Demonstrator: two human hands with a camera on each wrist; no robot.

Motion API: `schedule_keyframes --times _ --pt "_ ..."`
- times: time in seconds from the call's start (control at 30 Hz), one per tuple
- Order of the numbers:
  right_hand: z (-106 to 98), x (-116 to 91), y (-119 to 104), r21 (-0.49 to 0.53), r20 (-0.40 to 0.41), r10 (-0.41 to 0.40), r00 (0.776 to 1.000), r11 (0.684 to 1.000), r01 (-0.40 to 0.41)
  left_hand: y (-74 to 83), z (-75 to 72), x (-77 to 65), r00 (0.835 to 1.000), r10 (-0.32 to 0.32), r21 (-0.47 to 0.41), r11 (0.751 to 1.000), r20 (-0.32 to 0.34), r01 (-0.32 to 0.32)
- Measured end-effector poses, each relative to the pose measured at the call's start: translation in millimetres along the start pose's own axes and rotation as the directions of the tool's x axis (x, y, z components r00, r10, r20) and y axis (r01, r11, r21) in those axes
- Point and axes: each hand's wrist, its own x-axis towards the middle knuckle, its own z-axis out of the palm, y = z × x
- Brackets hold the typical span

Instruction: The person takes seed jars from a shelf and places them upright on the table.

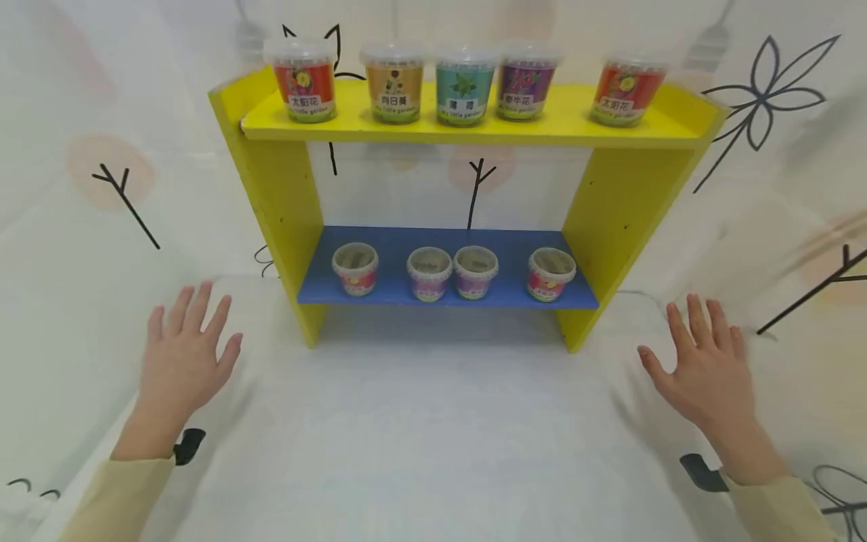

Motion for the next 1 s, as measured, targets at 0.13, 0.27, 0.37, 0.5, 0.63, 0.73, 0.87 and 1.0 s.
schedule_keyframes --times 0.13,0.27,0.37,0.5,0.63,0.73,0.87,1.0 --pt "5.4 1.5 -3.9 0.03 -0.23 -0.104 0.968 0.993 0.114 -1.5 -1.7 -0.2 0.992 0.031 -0.03 0.999 -0.124 -0.034" --pt "5.2 2.7 -7.3 0.075 -0.374 -0.102 0.922 0.987 0.14 1.1 -1.2 2.5 0.967 0.05 -0.1 0.992 -0.25 -0.078" --pt "3.5 1.0 -10.5 0.104 -0.392 -0.067 0.918 0.988 0.117 5.5 -3.5 3.4 0.963 0.005 -0.191 0.98 -0.27 -0.058" --pt "2.8 -0.7 -16.7 0.142 -0.35 -0.016 0.936 0.987 0.07 12.5 -4.2 6.1 0.973 -0.12 -0.327 0.944 -0.195 0.051" --pt "5.4 0.4 -23.3 0.194 -0.344 0.027 0.939 0.98 0.043 20.5 -0.1 13.3 0.962 -0.225 -0.472 0.872 -0.157 0.127" --pt "9.0 3.1 -26.9 0.23 -0.381 0.035 0.924 0.972 0.058 26.9 3.3 21.1 0.943 -0.295 -0.601 0.786 -0.152 0.149" --pt "13.0 6.4 -31.6 0.285 -0.436 0.043 0.899 0.954 0.093 36.4 4.7 31.9 0.916 -0.387 -0.724 0.661 -0.103 0.197" --pt "12.8 7.4 -34.1 0.313 -0.433 0.049 0.9 0.945 0.099 49.3 8.9 44.4 0.892 -0.449 -0.794 0.563 -0.059 0.23"
